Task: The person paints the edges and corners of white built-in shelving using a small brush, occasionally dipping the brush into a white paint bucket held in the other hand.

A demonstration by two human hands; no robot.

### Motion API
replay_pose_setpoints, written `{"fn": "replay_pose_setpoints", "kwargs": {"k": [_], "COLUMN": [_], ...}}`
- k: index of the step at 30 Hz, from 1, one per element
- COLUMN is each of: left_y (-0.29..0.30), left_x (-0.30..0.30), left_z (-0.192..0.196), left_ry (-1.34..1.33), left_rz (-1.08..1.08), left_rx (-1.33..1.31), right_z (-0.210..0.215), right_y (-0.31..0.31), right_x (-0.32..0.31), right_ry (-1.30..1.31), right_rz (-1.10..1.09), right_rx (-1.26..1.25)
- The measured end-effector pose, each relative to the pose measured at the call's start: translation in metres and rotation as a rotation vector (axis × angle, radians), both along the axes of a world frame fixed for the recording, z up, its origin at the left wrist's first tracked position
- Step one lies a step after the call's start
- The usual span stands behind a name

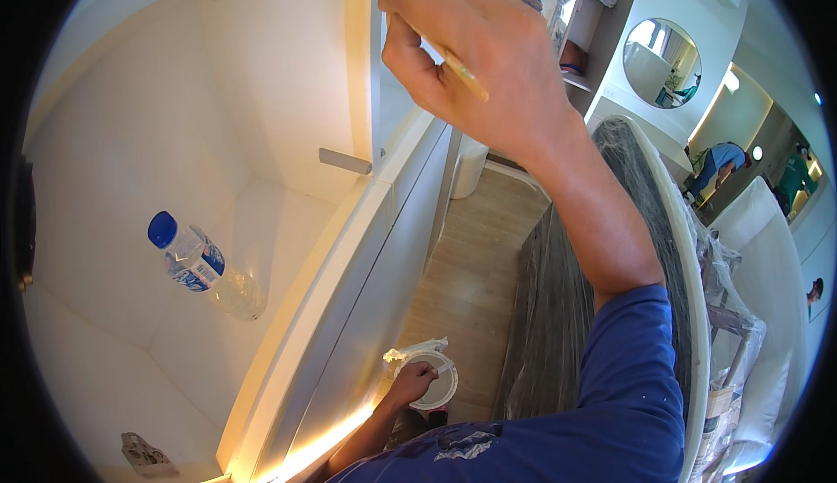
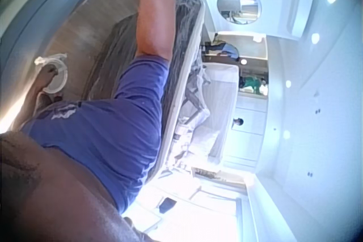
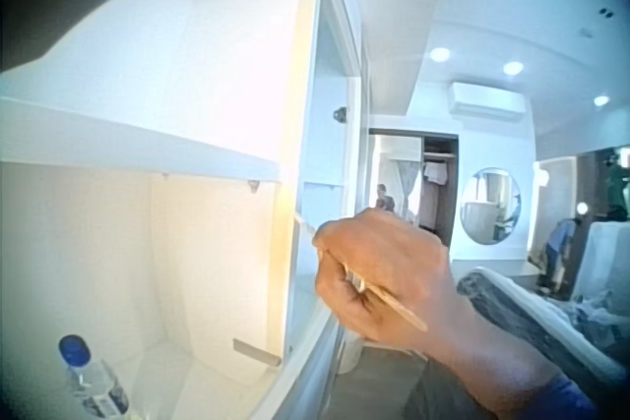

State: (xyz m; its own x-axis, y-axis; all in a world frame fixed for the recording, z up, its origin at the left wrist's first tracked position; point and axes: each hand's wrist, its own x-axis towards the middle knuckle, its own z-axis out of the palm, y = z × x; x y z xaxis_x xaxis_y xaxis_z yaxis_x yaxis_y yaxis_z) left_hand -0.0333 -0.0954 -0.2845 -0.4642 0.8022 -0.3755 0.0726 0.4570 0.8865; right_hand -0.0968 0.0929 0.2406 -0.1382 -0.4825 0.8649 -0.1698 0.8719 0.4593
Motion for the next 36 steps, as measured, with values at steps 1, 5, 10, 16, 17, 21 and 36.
{"fn": "replay_pose_setpoints", "kwargs": {"k": [1, 5, 10, 16, 17, 21, 36], "left_y": [0.0, 0.002, 0.0, -0.001, -0.001, 0.0, 0.001], "left_x": [0.0, 0.0, 0.0, 0.0, 0.0, 0.0, 0.006], "left_z": [0.001, -0.002, -0.003, 0.002, 0.001, -0.001, 0.001], "left_ry": [-0.004, -0.007, 0.005, -0.014, -0.009, 0.003, -0.031], "left_rz": [0.001, -0.002, 0.006, 0.012, 0.013, 0.007, -0.006], "left_rx": [-0.006, 0.003, 0.008, -0.011, 0.0, 0.019, 0.02], "right_z": [-0.002, -0.013, -0.033, -0.034, -0.032, -0.028, -0.269], "right_y": [0.009, 0.009, 0.004, 0.005, 0.006, 0.009, 0.076], "right_x": [-0.003, -0.006, 0.005, 0.013, 0.015, 0.018, 0.123], "right_ry": [0.009, -0.083, -0.223, -0.21, -0.209, -0.124, -0.387], "right_rz": [0.035, 0.056, 0.071, 0.084, 0.068, 0.208, 0.297], "right_rx": [0.038, 0.044, -0.03, -0.114, -0.131, -0.227, -1.62]}}
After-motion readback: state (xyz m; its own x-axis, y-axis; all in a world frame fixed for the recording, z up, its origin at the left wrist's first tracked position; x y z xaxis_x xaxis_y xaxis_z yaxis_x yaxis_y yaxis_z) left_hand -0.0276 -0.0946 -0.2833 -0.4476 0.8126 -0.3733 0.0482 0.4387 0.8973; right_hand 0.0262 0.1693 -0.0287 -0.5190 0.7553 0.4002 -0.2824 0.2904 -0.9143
